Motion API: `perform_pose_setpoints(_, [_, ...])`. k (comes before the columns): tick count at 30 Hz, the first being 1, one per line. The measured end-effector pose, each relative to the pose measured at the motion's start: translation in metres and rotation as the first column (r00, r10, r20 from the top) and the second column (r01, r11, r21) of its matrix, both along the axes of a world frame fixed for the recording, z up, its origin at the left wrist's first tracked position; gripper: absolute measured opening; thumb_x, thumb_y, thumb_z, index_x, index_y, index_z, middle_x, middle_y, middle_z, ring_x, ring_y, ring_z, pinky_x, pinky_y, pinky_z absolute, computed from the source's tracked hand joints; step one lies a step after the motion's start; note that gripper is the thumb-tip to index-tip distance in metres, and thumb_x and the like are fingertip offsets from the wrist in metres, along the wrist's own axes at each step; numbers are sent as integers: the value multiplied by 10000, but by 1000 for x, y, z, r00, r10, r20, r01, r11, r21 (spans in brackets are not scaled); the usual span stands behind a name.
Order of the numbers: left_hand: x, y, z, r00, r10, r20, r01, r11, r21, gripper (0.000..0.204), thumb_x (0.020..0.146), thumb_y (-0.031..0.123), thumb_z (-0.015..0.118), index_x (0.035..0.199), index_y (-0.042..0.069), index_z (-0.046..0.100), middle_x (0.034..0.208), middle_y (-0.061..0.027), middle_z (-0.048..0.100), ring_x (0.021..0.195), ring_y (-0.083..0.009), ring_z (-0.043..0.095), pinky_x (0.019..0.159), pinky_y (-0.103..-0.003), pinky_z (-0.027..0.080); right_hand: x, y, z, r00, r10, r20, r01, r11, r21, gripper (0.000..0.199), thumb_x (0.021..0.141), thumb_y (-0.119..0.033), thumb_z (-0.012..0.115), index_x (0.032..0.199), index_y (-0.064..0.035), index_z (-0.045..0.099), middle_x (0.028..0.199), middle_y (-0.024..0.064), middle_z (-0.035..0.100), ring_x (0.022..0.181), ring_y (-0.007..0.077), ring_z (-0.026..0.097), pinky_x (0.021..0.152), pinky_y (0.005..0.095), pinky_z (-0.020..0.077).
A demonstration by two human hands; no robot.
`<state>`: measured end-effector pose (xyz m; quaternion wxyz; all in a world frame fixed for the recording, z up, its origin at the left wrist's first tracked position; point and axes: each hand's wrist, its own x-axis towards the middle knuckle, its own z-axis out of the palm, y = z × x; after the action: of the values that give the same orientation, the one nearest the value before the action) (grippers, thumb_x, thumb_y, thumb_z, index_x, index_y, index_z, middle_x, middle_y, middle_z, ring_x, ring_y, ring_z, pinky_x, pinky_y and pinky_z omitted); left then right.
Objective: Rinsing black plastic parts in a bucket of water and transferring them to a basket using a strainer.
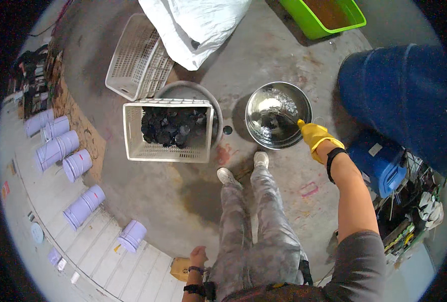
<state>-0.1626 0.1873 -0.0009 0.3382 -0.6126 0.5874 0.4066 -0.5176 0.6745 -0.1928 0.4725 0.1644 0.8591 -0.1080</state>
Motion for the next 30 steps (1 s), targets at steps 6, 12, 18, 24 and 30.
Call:
perform_pose_setpoints(6, [14, 3, -8, 996, 85, -39, -84, 996, 25, 109, 818, 99, 544, 886, 33, 599, 613, -2, 480, 492, -107, 453, 422, -266, 421, 6, -24, 29, 982, 161, 98, -136, 965, -223, 604, 715, 23, 461, 1294, -135, 394, 877, 150, 628, 769, 292, 623, 648, 376, 490])
perform_pose_setpoints(12, [17, 8, -13, 1000, -11, -6, 11, 999, 44, 120, 810, 76, 538, 901, 22, 595, 584, -12, 467, 466, -112, 440, 418, -268, 426, 71, -28, -39, 244, -792, 560, 909, -14, -416, 337, 782, -16, 474, 1117, -56, 486, 638, 100, 568, 415, 116, 483, 349, 252, 393])
perform_pose_setpoints(18, [22, -7, -14, 996, -85, 19, 84, 996, 30, 126, 802, 67, 536, 905, 25, 594, 575, -8, 464, 467, -109, 444, 417, -260, 425, 75, -55, -45, -639, -291, 712, 631, -727, 269, 76, 805, -65, 481, 819, -5, 525, 645, 74, 559, 414, 87, 509, 355, 185, 437])
perform_pose_setpoints(24, [4, -4, -14, 995, -99, 2, 99, 995, 29, 136, 810, 82, 524, 919, 38, 594, 590, -5, 471, 477, -105, 449, 421, -261, 425, 56, -65, -66, -638, 521, 567, -103, -787, 608, 226, 776, -80, 524, 947, 66, 553, 767, 90, 599, 563, 155, 587, 473, 226, 506])
perform_pose_setpoints(30, [3, -16, -2, 977, -212, 12, 212, 977, -25, 194, 793, 180, 552, 892, 24, 613, 618, -7, 510, 516, -102, 484, 470, -261, 429, 41, -73, -43, -669, -200, 716, 441, -882, 166, 132, 771, -70, 570, 834, 46, 561, 609, 39, 555, 457, 116, 539, 425, 187, 471])
